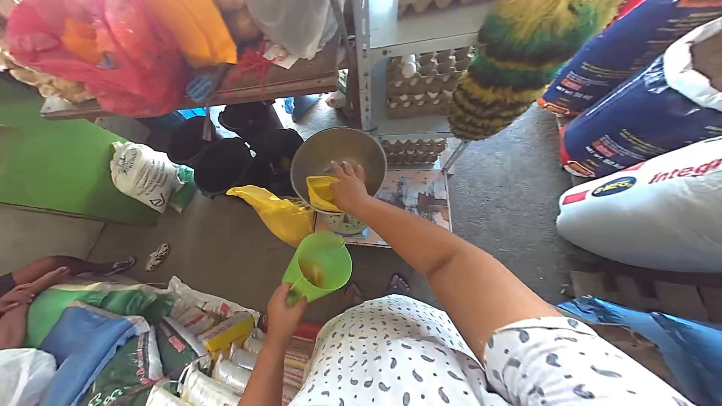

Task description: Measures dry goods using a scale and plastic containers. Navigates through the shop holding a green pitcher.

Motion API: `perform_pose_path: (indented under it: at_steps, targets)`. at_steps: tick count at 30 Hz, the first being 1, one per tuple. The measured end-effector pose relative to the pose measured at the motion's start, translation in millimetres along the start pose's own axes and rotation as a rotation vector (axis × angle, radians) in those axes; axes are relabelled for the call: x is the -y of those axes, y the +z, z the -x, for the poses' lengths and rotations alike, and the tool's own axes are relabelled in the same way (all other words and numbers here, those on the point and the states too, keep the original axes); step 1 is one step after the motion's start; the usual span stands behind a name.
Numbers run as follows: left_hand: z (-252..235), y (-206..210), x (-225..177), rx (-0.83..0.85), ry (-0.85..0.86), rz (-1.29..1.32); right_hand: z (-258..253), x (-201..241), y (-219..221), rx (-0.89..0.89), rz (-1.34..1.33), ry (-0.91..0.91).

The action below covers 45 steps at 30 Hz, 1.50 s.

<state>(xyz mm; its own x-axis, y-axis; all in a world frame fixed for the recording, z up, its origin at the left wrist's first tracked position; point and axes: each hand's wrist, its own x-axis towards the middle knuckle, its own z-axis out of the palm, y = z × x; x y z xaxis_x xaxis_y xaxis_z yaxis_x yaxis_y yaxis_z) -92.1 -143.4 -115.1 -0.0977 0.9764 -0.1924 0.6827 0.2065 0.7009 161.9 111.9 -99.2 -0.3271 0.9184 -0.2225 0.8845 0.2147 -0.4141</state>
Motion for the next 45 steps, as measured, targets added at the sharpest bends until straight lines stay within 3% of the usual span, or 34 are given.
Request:
perform_pose_path:
  at_steps: [8,12,18,22,29,36,45]
  targets:
    - [1,-88,11,-0.209,0.138,0.082,-7,0,14,0.107,-0.103,0.159]
    - [-24,-115,-21,-0.263,0.255,0.079,-2,-14,2,0.095,-0.169,0.173]
    - [-73,-136,-86,-0.329,0.472,-0.087,-3,-29,-9,0.234,-0.091,0.127]
    - [-103,-138,-120,-0.349,0.563,-0.261,-5,-35,-5,0.251,-0.149,0.101]
    - [-143,-122,-168,-0.241,0.626,-0.405,-3,-45,4,0.232,-0.321,0.015]
    - [-167,-100,-190,-0.173,0.64,-0.546,6,-47,3,0.092,-0.361,-0.033]
    - [-176,-83,-200,-0.117,0.641,-0.652,8,-50,4,0.092,-0.389,-0.083]
